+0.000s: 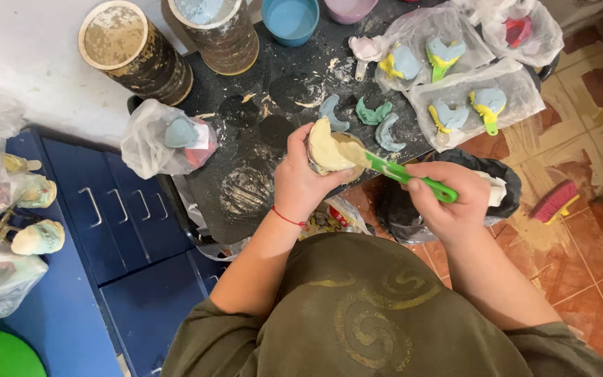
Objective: The person mixes a white paste in a small container using a green spatula. They add a small amount of liquid from a purple cup into the mixture and continue stirring. The person then applies the paste onto a white, crescent-shaped object using the spatula.
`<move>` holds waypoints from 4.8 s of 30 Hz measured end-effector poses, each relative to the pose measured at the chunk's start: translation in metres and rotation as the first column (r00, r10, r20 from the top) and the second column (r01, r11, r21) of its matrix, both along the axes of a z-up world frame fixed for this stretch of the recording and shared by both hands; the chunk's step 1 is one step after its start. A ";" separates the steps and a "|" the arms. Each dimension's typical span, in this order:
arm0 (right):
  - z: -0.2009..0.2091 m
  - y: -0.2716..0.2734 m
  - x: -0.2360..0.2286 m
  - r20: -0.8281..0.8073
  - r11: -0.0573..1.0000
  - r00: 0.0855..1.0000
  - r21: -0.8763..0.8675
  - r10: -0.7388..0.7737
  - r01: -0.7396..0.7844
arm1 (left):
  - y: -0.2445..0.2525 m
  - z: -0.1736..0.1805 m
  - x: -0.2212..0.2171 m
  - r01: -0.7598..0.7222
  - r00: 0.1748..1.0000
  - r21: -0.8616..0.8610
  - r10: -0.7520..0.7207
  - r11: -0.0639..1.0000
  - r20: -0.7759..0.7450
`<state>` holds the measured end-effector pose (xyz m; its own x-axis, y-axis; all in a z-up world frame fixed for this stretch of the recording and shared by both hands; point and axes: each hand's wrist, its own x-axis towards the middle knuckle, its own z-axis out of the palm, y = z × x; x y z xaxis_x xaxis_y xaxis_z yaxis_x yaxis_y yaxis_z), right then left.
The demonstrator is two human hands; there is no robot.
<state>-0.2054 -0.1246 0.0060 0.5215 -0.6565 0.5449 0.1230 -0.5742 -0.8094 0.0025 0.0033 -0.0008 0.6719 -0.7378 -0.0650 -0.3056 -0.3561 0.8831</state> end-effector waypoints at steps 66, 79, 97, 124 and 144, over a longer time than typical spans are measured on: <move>-0.076 -0.202 -0.055 -0.161 0.931 0.978 0.316 -0.135 0.181 | -0.272 -0.137 0.118 0.031 0.862 0.437 -0.245 0.899 0.444; -0.048 -0.143 -0.058 -0.386 0.961 0.897 -0.247 -0.217 0.126 | -0.220 -0.105 0.109 -0.007 0.957 0.494 -0.137 0.869 0.255; -0.004 -0.020 0.051 -0.126 0.702 0.972 -0.710 -0.200 0.053 | 0.051 -0.013 -0.009 -0.094 0.810 -0.432 -0.183 0.897 -0.557; -0.130 -0.003 0.048 -0.327 0.667 0.672 0.666 0.664 -0.335 | 0.244 -0.144 -0.250 -0.863 0.398 -0.035 0.634 0.505 -0.663; -0.180 0.573 0.194 -0.166 -0.004 -0.193 0.748 0.967 -0.663 | 0.524 -0.156 -0.359 -0.968 -0.092 -0.121 0.759 -0.220 -0.645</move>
